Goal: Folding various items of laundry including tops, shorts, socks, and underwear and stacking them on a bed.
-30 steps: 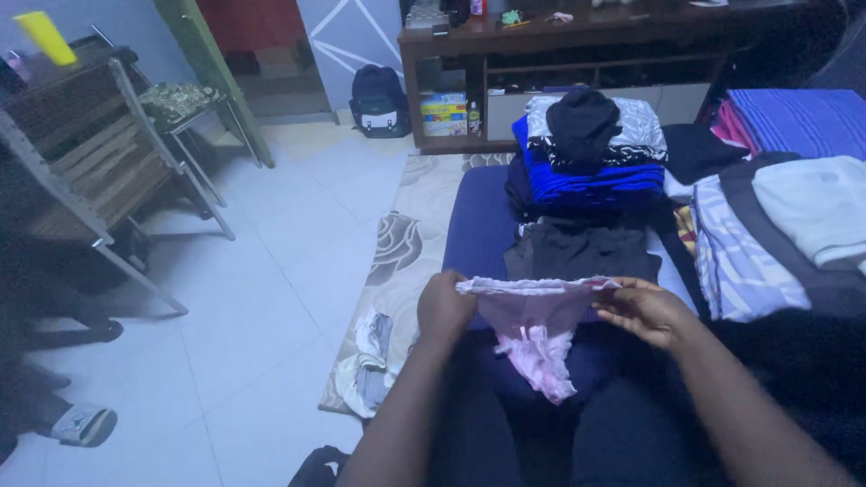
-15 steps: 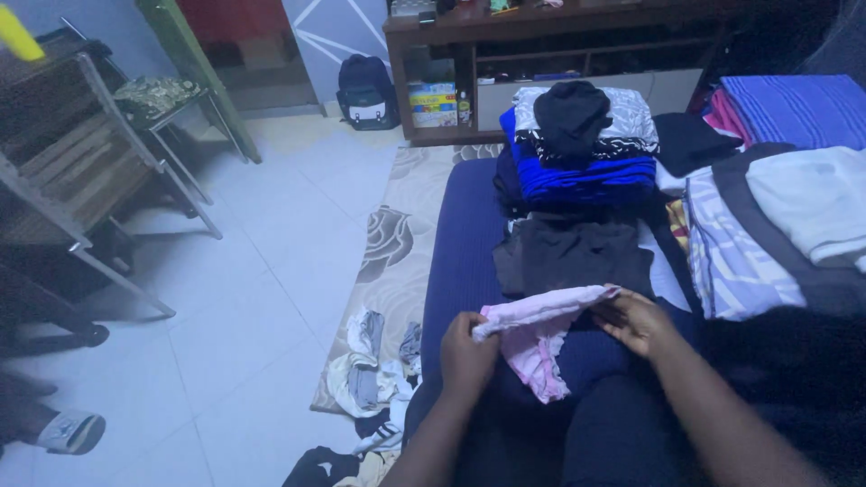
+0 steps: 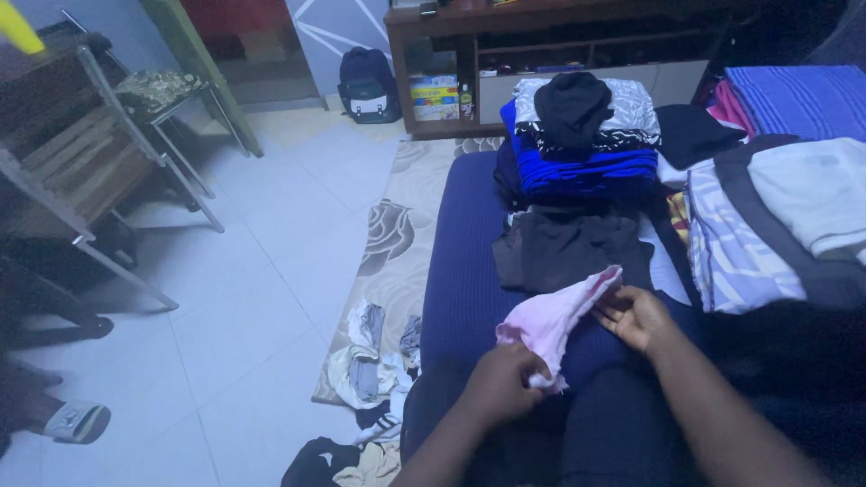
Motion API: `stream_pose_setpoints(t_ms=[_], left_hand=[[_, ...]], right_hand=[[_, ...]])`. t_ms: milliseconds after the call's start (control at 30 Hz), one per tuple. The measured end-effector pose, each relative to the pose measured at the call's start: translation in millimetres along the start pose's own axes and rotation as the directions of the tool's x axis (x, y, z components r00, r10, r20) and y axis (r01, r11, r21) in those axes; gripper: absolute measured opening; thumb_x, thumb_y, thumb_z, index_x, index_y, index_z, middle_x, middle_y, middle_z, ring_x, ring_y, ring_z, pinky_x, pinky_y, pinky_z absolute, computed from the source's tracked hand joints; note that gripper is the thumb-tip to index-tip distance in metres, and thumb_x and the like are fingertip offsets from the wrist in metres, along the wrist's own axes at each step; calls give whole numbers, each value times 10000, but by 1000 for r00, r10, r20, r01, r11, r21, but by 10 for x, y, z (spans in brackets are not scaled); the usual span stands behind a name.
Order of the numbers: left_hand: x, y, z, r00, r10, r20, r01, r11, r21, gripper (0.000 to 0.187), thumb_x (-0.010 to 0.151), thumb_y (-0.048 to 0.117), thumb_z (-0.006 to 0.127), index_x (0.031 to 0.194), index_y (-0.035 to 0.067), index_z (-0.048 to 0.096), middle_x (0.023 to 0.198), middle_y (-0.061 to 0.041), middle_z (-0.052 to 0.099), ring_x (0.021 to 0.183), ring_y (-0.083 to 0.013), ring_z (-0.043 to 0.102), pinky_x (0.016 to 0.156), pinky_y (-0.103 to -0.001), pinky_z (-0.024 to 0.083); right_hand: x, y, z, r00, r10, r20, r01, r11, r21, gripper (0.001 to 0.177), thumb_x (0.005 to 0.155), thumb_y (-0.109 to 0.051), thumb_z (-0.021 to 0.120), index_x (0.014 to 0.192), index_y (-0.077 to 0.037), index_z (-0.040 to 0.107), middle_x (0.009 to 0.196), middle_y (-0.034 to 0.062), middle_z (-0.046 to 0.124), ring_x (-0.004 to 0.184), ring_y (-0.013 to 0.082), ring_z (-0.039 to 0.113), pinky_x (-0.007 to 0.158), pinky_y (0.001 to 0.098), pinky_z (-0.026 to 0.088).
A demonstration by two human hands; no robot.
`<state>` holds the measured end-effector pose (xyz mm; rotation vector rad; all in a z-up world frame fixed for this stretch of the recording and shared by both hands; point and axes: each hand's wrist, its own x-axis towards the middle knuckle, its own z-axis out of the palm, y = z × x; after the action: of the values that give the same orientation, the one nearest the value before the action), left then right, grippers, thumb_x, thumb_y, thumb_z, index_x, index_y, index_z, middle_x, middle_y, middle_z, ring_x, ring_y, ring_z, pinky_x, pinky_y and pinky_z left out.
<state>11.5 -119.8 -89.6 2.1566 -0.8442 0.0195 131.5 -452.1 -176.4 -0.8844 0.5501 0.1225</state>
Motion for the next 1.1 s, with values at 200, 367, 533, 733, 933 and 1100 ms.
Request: stream_pose_setpoints(t_ms=[200, 367, 533, 733, 933, 1100], left_hand=[[-77, 203, 152, 962, -267, 51, 271, 959, -89, 453, 710, 247, 868, 1036, 58, 616, 989, -112, 659, 948, -311, 670, 828, -430, 539], [-139, -53, 384, 930, -245, -273, 257, 966, 6, 451, 744, 202, 845, 1105, 61, 617, 1149, -155, 612, 1115, -349, 595, 941, -455, 489], [-53, -30, 352, 910, -135, -392, 210, 965, 155, 585, 704, 104, 787, 1258, 42, 611, 1328, -179, 560, 1282, -370, 520, 1027, -521, 408], [177, -217, 380, 950, 231, -208, -151, 928, 341, 589, 682, 163, 835, 1251, 114, 691, 1437, -179, 538, 1373, -387, 469, 1113, -618, 291], [328, -567, 507, 946, 192, -263, -159, 977, 141, 240, 755, 116, 752, 995, 119, 769, 1366, -175, 631, 1315, -362, 578, 1107, -458, 483], [337, -449, 408, 891, 23, -454, -17, 1000, 17, 425, 696, 32, 716, 1121, 36, 710, 1304, -216, 637, 1224, -422, 586, 1042, -493, 480]], right_hand=[[600, 242, -571, 926, -153, 345, 87, 976, 199, 173, 954, -230, 720, 1004, -144, 579, 954, 27, 600, 966, 256, 653, 956, 534, 535], [-254, 256, 112, 967, -198, 161, 198, 980, 18, 268, 913, -255, 739, 1139, -132, 661, 1103, 28, 698, 1045, 189, 667, 951, 390, 505], [-55, 410, 100, 954, -297, -39, 293, 952, -85, 378, 828, -26, 752, 1164, -129, 613, 1115, 76, 707, 1048, 229, 682, 987, 394, 529], [73, 440, -115, 978, -209, 10, 209, 978, 13, 372, 845, -27, 683, 1208, -84, 629, 1132, 55, 696, 1065, 224, 669, 974, 434, 514], [-191, 453, -146, 982, -150, 114, 134, 981, 137, 350, 829, -53, 677, 1176, -86, 648, 1138, 67, 717, 1063, 227, 694, 985, 447, 541], [-567, 306, 314, 999, -25, -31, 23, 998, -60, 286, 927, -162, 689, 1197, -86, 634, 1150, 74, 694, 1065, 217, 661, 993, 481, 513]])
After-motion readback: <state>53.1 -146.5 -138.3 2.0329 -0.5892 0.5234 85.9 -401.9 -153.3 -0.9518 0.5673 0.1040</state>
